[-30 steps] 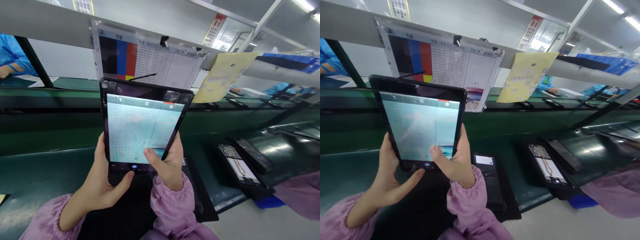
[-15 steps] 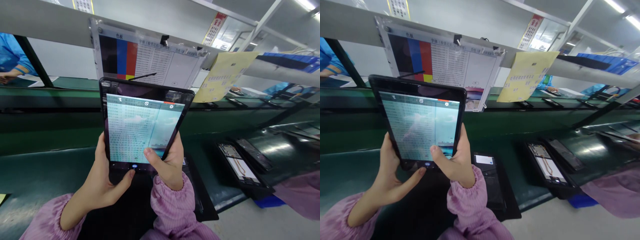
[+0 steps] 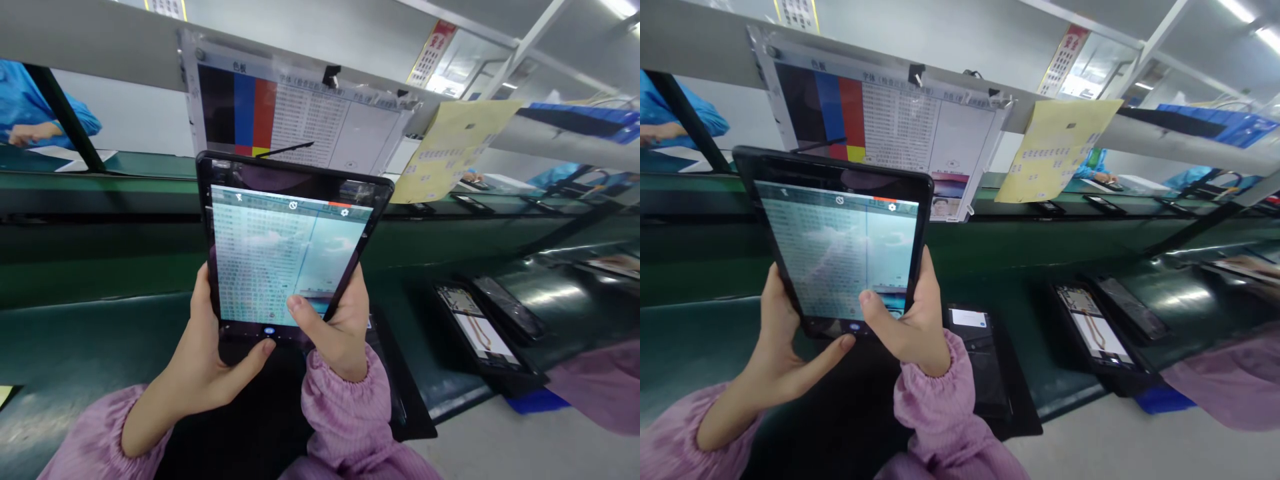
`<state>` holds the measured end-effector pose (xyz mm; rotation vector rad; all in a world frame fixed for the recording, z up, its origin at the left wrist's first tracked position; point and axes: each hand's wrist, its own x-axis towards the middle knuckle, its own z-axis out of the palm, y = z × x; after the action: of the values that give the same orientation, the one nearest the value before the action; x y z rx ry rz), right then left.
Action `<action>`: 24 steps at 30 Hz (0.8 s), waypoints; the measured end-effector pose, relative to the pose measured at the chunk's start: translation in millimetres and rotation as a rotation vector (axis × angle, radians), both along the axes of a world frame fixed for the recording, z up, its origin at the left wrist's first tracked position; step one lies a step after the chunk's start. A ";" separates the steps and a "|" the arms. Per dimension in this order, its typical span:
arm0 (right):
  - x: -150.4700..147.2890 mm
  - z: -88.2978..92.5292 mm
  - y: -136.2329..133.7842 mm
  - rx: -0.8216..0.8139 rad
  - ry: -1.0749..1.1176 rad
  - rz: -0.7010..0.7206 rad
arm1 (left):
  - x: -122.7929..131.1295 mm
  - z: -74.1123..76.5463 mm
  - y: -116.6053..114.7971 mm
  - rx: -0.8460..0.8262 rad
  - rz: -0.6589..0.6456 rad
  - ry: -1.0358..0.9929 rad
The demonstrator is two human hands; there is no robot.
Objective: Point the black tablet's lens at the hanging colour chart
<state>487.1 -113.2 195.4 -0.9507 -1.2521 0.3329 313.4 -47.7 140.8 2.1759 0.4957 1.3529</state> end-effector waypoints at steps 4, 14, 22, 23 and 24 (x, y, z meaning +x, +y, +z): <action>-0.3 -0.1 -0.1 0.022 -0.007 0.009 | -0.8 -0.9 0.6 0.018 0.012 0.006; -0.2 1.4 -0.8 0.004 -0.011 -0.001 | -0.2 -1.2 -1.1 -0.030 0.017 0.001; -2.9 2.2 2.5 0.001 0.009 -0.012 | -1.5 -2.0 -0.9 0.014 0.021 0.023; -2.8 1.8 3.1 -0.003 0.009 -0.017 | -1.3 -2.0 -0.9 0.003 0.019 0.024; -2.6 1.4 3.5 -0.006 0.010 -0.020 | -0.9 -1.9 -0.9 -0.008 0.018 0.022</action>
<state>484.4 -109.7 196.8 -0.9653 -1.2325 0.3257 312.5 -48.7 138.9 2.1868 0.5296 1.3364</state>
